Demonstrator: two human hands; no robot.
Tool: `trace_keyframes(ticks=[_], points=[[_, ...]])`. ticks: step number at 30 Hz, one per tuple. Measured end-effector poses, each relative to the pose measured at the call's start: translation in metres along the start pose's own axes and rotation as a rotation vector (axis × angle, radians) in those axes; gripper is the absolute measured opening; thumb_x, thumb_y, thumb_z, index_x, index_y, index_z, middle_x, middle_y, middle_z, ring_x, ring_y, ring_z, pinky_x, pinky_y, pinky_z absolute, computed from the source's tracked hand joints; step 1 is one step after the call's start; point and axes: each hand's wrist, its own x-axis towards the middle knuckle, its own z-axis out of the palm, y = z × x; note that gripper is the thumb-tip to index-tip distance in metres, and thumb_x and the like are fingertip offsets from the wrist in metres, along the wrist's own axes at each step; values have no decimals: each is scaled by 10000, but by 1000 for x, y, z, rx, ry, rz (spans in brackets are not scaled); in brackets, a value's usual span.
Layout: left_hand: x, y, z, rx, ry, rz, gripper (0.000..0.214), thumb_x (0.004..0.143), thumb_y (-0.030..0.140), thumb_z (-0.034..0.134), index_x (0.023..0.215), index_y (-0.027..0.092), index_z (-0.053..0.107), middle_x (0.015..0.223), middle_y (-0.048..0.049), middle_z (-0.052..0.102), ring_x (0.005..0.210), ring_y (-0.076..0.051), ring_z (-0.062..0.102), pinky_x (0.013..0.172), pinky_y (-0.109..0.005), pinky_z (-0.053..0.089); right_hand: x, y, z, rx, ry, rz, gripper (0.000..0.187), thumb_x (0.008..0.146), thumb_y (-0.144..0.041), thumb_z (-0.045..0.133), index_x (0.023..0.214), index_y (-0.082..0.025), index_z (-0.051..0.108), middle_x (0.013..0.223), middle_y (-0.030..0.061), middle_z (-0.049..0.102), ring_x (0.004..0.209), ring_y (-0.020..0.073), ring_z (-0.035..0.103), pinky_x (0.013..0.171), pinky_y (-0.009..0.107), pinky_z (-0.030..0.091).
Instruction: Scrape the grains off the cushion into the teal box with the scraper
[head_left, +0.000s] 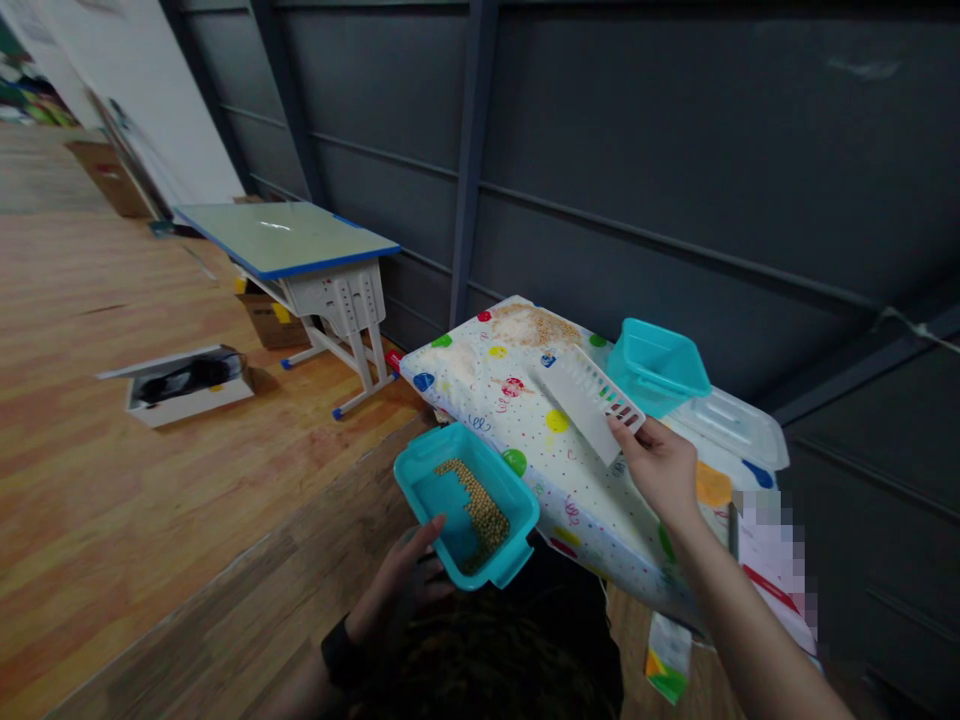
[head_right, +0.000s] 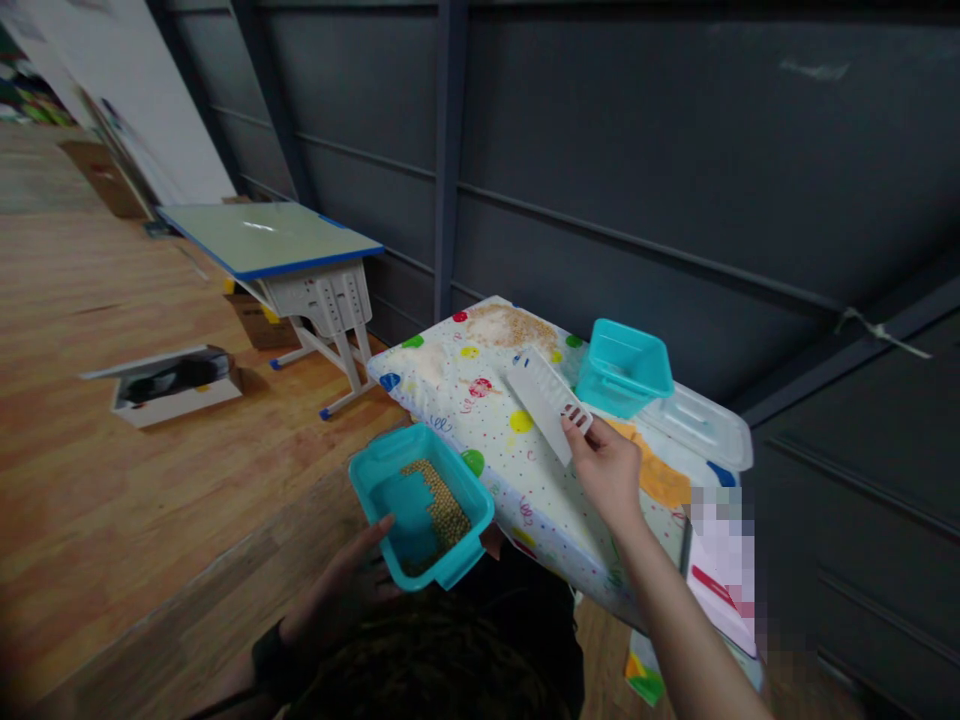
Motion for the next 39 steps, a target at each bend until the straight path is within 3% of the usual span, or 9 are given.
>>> trace_keyframes(ticks=[9,13,19,23,29,39], points=[[-7,-3,-5,-5,-27,97,721,778,621,1025,1295,198,754,1397,-217,803,1449,-490,749,1185,-620,650,23,4,19,-23,-86,-21,611,901,-812,661,695,-241,723,593,24,623,595,208,525,596,335,384],[-1,-4,-6,5,5,37,745,833,572,1003,1386,167,712,1474,-237,783,1439,-472,761,1158,-604,678,23,5,15,27,-125,-21,624,881,-825,688,675,-238,730,566,8,570,586,196,502,582,326,392],[4,-3,-7,16,0,2,662,911,545,944,1398,181,683,1482,-218,787,1379,-425,806,1086,-530,719,21,9,13,83,-93,29,548,856,-749,773,780,-209,825,638,38,705,613,213,570,587,332,431],[4,-4,-8,31,26,12,744,832,611,992,1369,187,699,1505,-227,762,1414,-456,781,1077,-535,718,26,9,30,222,-65,127,626,802,-786,823,946,-181,889,869,121,863,710,270,701,631,378,539],[5,-4,-10,25,16,8,823,760,676,1023,1351,210,689,1489,-222,773,1456,-463,751,1135,-572,682,28,8,49,368,-180,251,714,688,-839,899,1001,-197,897,985,161,898,776,323,793,602,415,630],[4,-4,-8,29,22,11,858,710,711,1038,1326,209,714,1412,-217,811,1404,-489,773,1177,-624,637,29,20,32,393,-25,341,705,623,-774,957,1003,-183,895,995,158,895,764,308,785,550,385,620]])
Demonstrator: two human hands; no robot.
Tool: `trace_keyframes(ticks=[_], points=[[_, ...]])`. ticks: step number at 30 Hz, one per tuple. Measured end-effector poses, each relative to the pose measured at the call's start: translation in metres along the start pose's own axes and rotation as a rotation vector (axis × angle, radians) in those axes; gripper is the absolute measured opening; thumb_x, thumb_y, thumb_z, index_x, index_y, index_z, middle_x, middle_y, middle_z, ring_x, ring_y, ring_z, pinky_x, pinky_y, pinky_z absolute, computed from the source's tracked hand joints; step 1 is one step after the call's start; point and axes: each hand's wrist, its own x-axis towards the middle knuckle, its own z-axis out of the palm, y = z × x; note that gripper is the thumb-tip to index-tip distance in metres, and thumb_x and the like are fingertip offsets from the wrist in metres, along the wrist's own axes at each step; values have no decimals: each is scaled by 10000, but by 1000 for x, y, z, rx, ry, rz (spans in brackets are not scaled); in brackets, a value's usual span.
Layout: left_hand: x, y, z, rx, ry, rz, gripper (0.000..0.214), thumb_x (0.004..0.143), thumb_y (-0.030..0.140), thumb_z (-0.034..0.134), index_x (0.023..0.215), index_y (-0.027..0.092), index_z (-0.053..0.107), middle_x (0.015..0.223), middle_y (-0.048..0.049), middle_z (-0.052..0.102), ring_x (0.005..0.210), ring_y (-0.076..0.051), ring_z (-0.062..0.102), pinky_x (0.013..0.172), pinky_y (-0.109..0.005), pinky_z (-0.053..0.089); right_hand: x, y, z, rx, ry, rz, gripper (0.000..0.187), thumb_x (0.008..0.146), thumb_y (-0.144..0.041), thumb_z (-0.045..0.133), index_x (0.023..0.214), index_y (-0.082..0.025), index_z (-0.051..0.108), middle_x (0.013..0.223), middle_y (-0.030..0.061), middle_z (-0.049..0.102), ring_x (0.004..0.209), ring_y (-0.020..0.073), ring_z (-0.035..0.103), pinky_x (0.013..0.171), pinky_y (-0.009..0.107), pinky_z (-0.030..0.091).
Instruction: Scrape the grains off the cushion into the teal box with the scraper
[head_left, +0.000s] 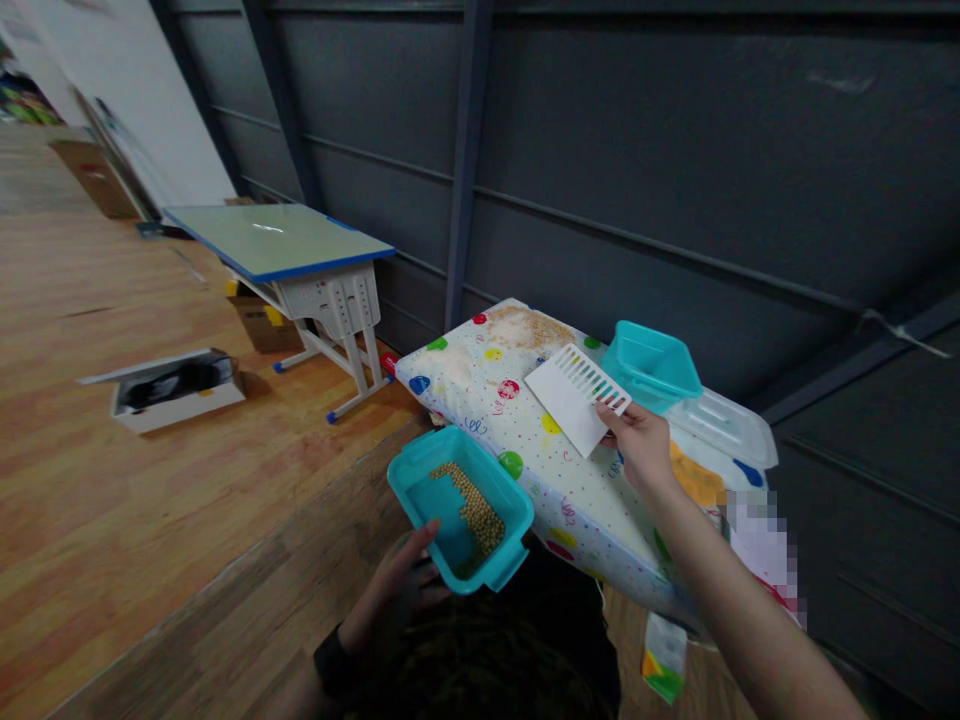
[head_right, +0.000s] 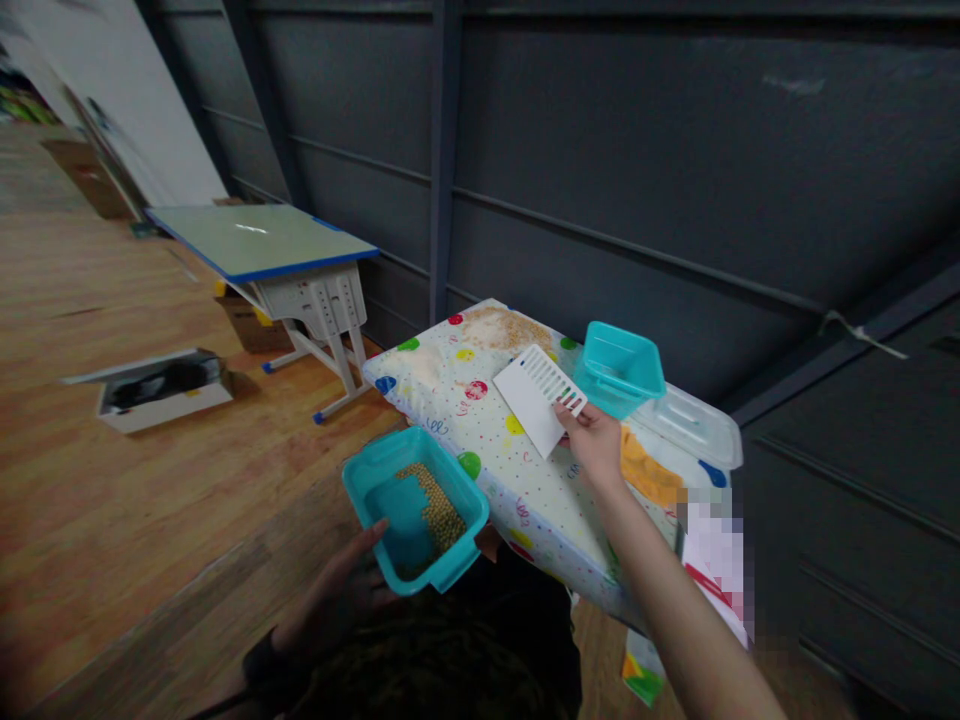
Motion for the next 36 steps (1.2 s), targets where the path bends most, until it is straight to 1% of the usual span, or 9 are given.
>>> trace_keyframes(ticks=[4,10,14,18,21,24,28,33,36], points=[[1,-2,-1,32,8,27,817,733,706,1026,1319,225,724,1387,-178,830,1285,-451,834,1127,-607,679,3,1,-2,23,49,-11,688,636,-751,953,1015,-181,892,1001,153,889,766,292,776,545,372,615],[8,-5,-4,34,-7,-18,748,861,648,951,1416,215,698,1411,-187,821,1406,-429,781,1132,-564,690,2,2,-2,34,51,26,597,614,-683,956,952,-198,876,986,149,888,780,313,778,572,409,635],[11,-5,-6,16,0,-38,823,835,656,972,1455,204,674,1420,-199,810,1368,-444,797,1131,-563,688,6,0,-9,39,81,25,601,618,-673,946,973,-193,874,926,122,873,698,285,736,557,405,606],[11,-6,-8,13,31,-31,858,780,678,1009,1429,234,665,1453,-190,784,1317,-457,820,1081,-563,705,19,-3,-15,-87,74,-151,577,740,-705,863,991,-186,888,913,111,874,771,308,755,642,404,597],[9,-5,-6,-8,24,-13,928,767,667,1020,1474,214,625,1476,-212,762,1307,-463,823,1071,-576,706,31,-3,-14,-286,40,-293,525,821,-702,783,893,-191,874,766,71,812,753,286,709,670,373,530],[5,-3,-4,-25,7,-15,943,772,650,1023,1496,206,615,1476,-215,764,1339,-465,810,1101,-576,694,39,4,-12,-378,-14,-321,509,855,-695,740,810,-197,833,663,37,725,668,240,618,650,355,459],[-2,-1,-4,-29,-31,4,823,806,650,1007,1406,215,649,1407,-200,810,1321,-471,817,1154,-616,667,42,17,-17,-359,-40,-330,518,862,-706,710,721,-213,780,616,21,653,617,208,535,626,350,421],[-5,-1,-7,-41,-119,32,807,816,644,1007,1404,219,653,1393,-189,833,1317,-454,822,1253,-647,595,46,23,-29,-256,-53,-321,498,829,-712,815,829,-215,858,694,42,749,682,244,631,635,356,491],[0,-1,-6,-8,-79,-8,880,828,663,989,1470,182,627,1469,-227,798,1328,-475,817,1256,-655,592,53,23,-28,-235,-66,-327,539,801,-747,840,857,-213,882,782,72,827,725,277,699,658,380,546]])
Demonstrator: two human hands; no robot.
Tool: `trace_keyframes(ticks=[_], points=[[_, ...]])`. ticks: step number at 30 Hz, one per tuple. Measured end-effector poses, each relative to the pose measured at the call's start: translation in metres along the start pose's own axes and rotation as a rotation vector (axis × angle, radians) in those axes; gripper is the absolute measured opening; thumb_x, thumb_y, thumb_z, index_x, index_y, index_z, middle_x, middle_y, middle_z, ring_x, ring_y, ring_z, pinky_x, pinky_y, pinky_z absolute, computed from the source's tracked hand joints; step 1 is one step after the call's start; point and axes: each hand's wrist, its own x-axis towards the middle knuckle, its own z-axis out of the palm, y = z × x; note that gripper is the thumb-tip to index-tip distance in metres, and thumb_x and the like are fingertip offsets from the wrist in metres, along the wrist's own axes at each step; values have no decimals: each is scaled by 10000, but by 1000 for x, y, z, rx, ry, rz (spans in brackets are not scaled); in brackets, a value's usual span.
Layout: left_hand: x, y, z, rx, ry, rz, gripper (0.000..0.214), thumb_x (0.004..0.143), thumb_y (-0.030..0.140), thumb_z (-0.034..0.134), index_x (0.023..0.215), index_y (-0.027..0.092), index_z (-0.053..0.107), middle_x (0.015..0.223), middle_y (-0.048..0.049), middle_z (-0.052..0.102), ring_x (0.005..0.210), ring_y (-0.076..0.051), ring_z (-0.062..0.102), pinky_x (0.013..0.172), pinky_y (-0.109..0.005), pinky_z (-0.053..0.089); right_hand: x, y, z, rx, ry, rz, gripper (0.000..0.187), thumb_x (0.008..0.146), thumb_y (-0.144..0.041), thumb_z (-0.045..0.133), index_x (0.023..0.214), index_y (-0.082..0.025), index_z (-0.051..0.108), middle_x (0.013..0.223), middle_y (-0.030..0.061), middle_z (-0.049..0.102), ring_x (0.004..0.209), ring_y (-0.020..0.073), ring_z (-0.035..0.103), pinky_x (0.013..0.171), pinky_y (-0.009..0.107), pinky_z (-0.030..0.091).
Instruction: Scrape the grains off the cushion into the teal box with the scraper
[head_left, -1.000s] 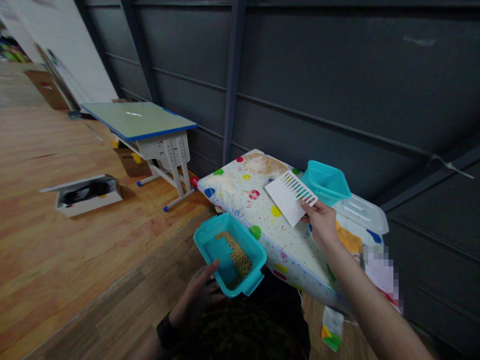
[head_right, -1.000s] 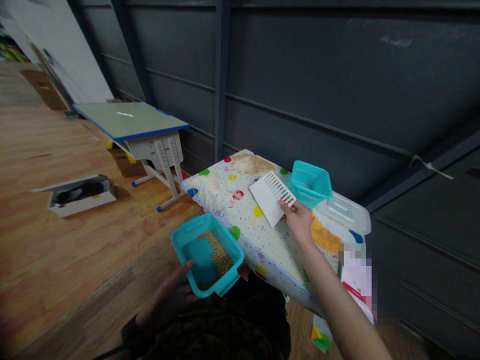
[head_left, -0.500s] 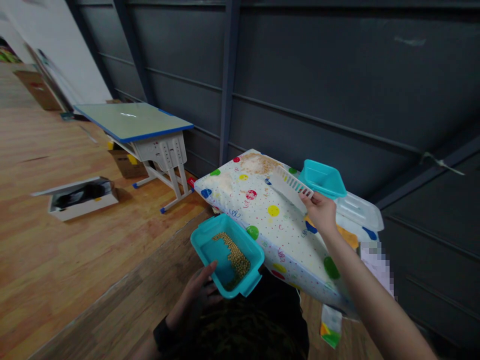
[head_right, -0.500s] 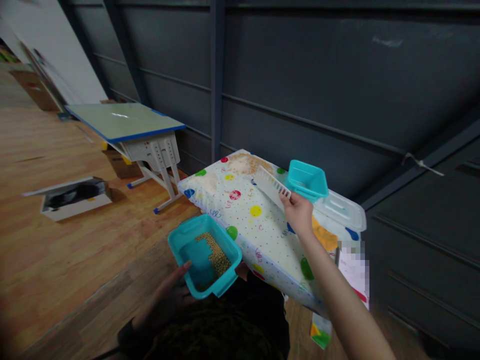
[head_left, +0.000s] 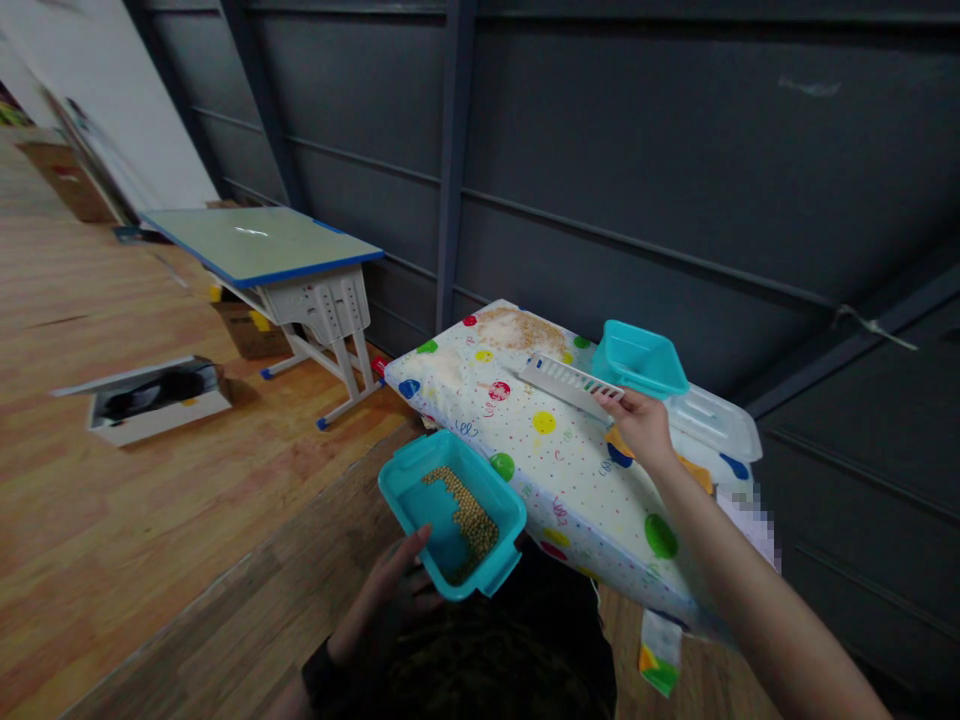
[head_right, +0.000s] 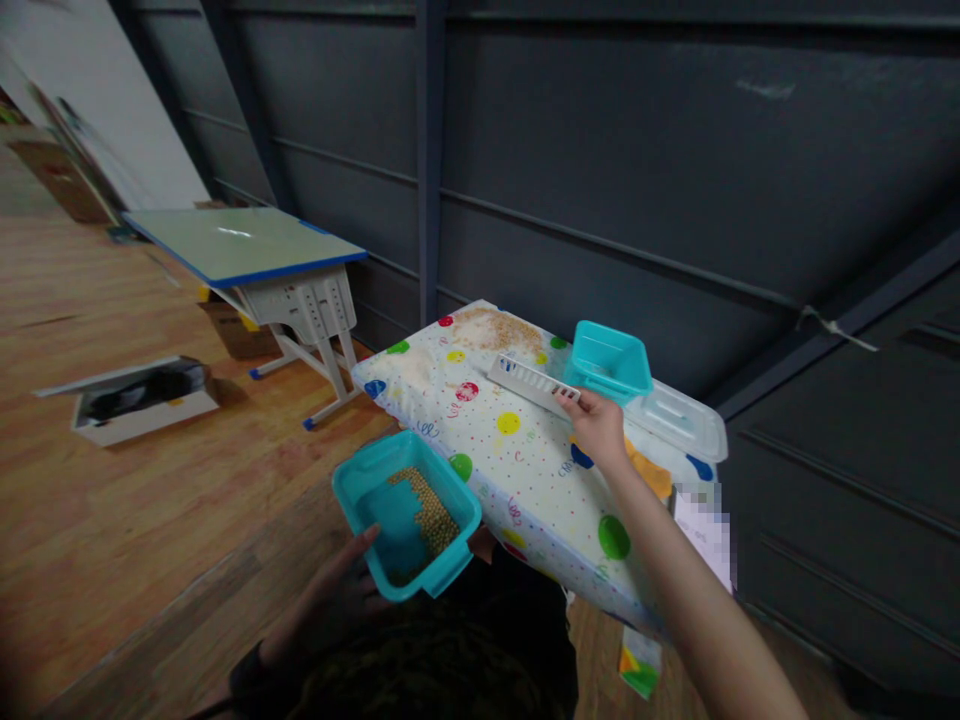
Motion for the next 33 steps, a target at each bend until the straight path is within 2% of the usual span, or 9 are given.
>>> trace_keyframes(ticks=[5,9,13,18,22,25,28,30,33], points=[[11,-3,-3,-12,68,-33,1021,846,620,983,1649,180,530,1579,-256,734,1448,-497,754,1222,-631,625,10,2,11,-37,-2,-19,560,830,-771,804,906,-225,900,955,119,902,892,361,807,842,488,642],[15,-6,-6,-11,45,-57,958,899,590,946,1657,160,550,1591,-260,735,1466,-480,747,1198,-607,649,10,6,8,-31,-32,-10,578,818,-783,813,918,-221,900,959,123,902,884,365,810,826,492,645],[11,-3,-5,-35,34,-49,1015,873,595,970,1670,140,537,1583,-288,739,1485,-496,729,1204,-627,640,9,6,0,20,-3,-1,592,795,-795,840,914,-217,900,943,113,897,867,342,796,801,464,635],[4,2,1,-28,46,-37,965,821,643,997,1568,150,636,1571,-283,756,1528,-532,685,1243,-659,595,14,3,3,27,-29,5,570,788,-769,851,906,-214,901,952,124,898,893,350,809,824,479,649],[-1,3,1,-37,1,-1,876,803,616,1017,1485,173,690,1521,-265,790,1519,-533,693,1250,-672,585,12,2,6,29,-86,20,532,785,-742,873,905,-225,908,992,136,906,950,368,830,855,499,680],[-4,2,-1,-60,2,16,812,796,602,1028,1423,182,729,1492,-259,807,1455,-548,734,1246,-707,578,5,1,-1,23,-115,14,545,784,-770,874,909,-241,919,1007,128,915,967,378,844,890,520,693],[-3,1,-2,-74,-14,10,774,785,590,1039,1386,194,754,1466,-247,817,1475,-539,721,1266,-709,557,-3,-2,-14,-2,-121,0,557,789,-790,875,912,-249,925,1008,119,919,964,386,854,922,537,695],[-2,1,-2,-71,-30,4,768,791,582,1038,1392,201,747,1467,-238,814,1490,-522,716,1275,-684,558,-6,-3,-21,-20,-108,-11,555,798,-790,872,914,-250,927,1003,116,920,957,388,859,929,544,694],[2,0,-2,-54,14,-34,837,808,586,1026,1461,187,687,1492,-245,794,1487,-506,723,1276,-655,568,-10,-3,-25,-33,-76,-21,542,816,-783,861,924,-255,928,1014,112,922,962,385,860,917,541,693]])
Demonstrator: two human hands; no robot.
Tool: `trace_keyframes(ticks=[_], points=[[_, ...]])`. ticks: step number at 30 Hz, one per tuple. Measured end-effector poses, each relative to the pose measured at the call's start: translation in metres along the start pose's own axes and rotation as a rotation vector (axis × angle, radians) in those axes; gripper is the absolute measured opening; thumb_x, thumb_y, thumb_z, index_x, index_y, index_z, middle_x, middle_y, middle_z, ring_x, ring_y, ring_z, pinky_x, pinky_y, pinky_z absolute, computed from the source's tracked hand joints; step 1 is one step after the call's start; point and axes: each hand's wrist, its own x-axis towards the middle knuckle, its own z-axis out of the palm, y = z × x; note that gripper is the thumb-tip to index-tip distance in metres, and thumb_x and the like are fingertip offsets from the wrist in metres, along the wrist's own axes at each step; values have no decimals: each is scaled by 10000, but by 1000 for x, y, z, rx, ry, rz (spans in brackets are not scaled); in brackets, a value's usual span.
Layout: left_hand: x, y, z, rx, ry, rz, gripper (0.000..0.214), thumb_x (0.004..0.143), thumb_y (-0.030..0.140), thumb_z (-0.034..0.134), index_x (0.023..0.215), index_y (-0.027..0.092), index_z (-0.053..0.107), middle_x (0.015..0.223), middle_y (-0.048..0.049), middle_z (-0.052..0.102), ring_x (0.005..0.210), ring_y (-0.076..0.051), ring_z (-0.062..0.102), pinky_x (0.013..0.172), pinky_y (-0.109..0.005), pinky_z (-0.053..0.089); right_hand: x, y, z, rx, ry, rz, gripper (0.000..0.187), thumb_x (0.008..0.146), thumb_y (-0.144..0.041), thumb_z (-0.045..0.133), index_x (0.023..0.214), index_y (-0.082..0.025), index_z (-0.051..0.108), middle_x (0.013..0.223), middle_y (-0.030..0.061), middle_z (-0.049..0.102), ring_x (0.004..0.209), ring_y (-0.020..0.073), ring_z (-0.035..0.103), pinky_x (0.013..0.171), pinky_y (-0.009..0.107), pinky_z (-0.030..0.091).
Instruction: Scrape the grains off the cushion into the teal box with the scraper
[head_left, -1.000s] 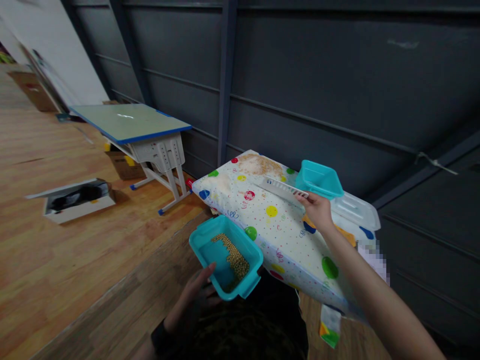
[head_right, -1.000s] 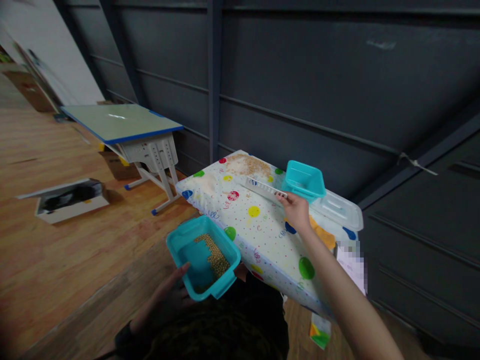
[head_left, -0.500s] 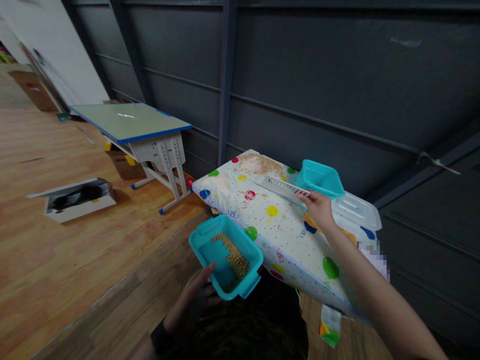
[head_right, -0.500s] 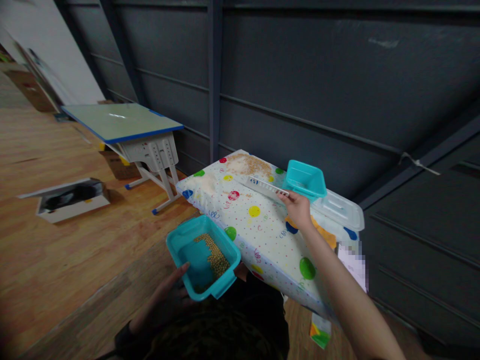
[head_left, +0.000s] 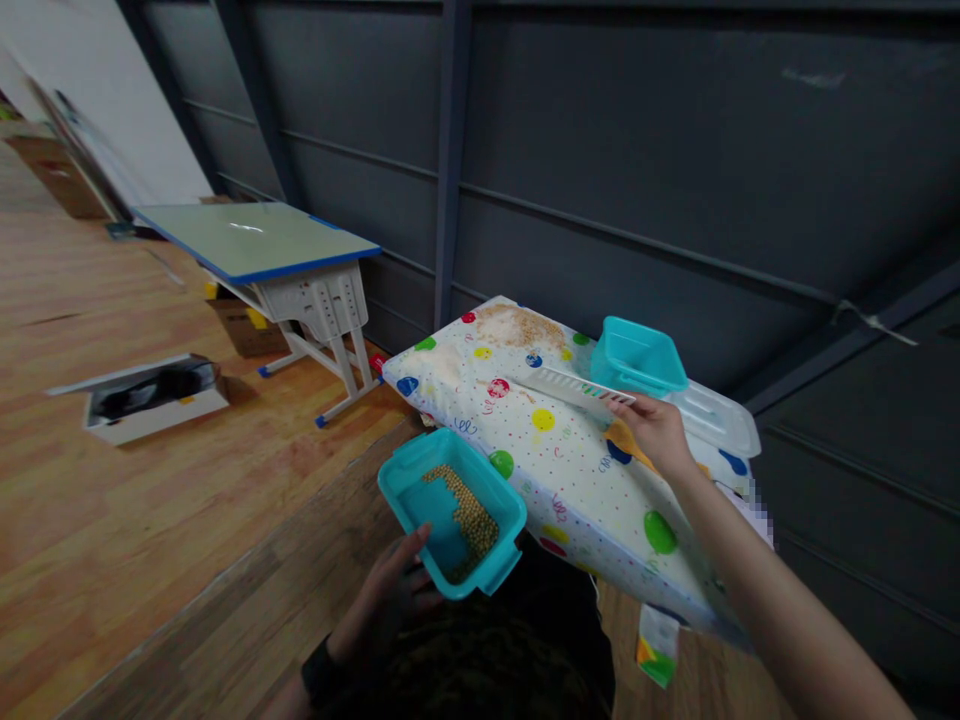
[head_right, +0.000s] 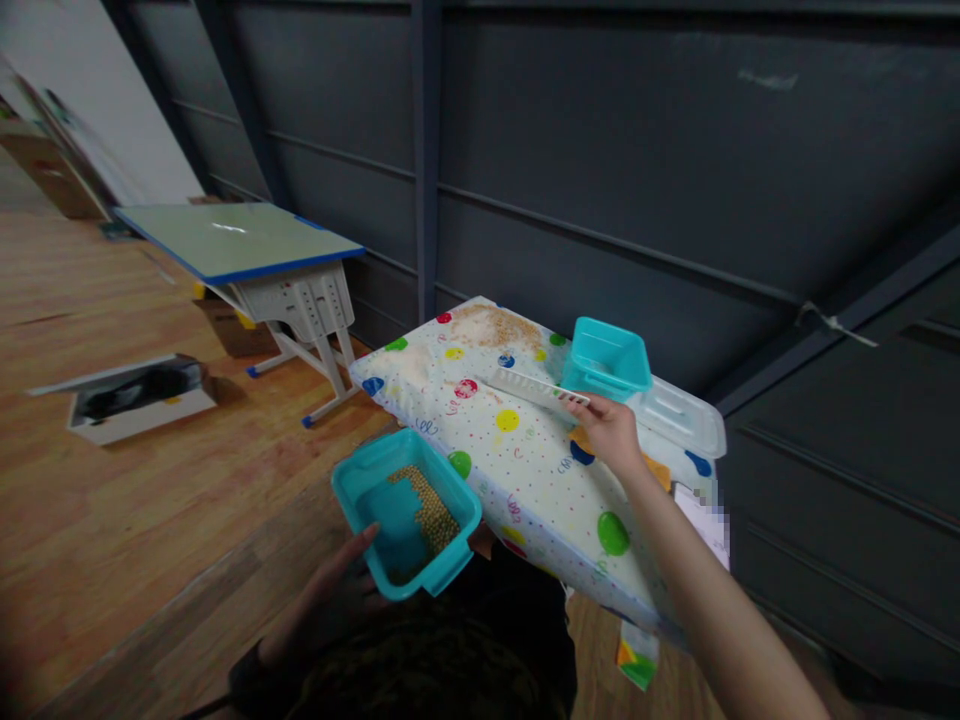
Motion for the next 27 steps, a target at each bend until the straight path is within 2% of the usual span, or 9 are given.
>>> trace_keyframes(ticks=[5,8,13,16,20,25,27], points=[[4,-2,0,2,7,-2,960,825,585,1009,1599,185,605,1509,-238,791,1464,-503,740,1258,-661,588,-10,-4,6,2,-3,12,601,805,-848,839,919,-266,933,982,99,918,917,365,852,909,523,694],[5,-1,1,15,24,-14,1023,828,595,1001,1652,167,571,1502,-250,793,1445,-506,751,1227,-657,616,-20,-10,6,-8,-13,28,605,816,-852,848,930,-265,936,951,83,910,866,346,835,843,488,695],[7,-1,4,57,52,-37,986,845,610,985,1632,168,586,1497,-237,791,1445,-496,752,1184,-605,656,-30,-19,-1,-12,13,44,613,826,-851,851,925,-252,930,859,74,870,742,298,773,660,409,638],[5,-1,3,25,36,-38,937,830,594,1002,1593,204,626,1491,-230,795,1475,-496,731,1232,-630,616,-32,-22,-2,-33,15,44,646,824,-878,831,890,-241,915,805,71,844,692,276,729,603,382,592],[0,1,3,11,2,-11,875,809,597,1011,1525,221,677,1471,-214,804,1489,-502,718,1276,-639,574,-34,-24,-5,-55,-8,34,666,831,-892,816,821,-230,893,792,85,837,696,279,721,617,386,580],[-2,3,5,46,31,-10,947,794,628,1015,1537,169,650,1485,-245,789,1476,-532,719,1267,-666,575,-31,-27,-1,-54,20,25,681,821,-908,808,874,-238,919,797,80,845,712,290,736,656,405,603],[0,2,6,46,45,-7,914,819,649,994,1514,161,658,1487,-256,792,1439,-533,744,1256,-671,586,-28,-28,1,-53,13,23,691,821,-915,803,890,-237,924,822,80,859,730,297,752,670,409,612]])
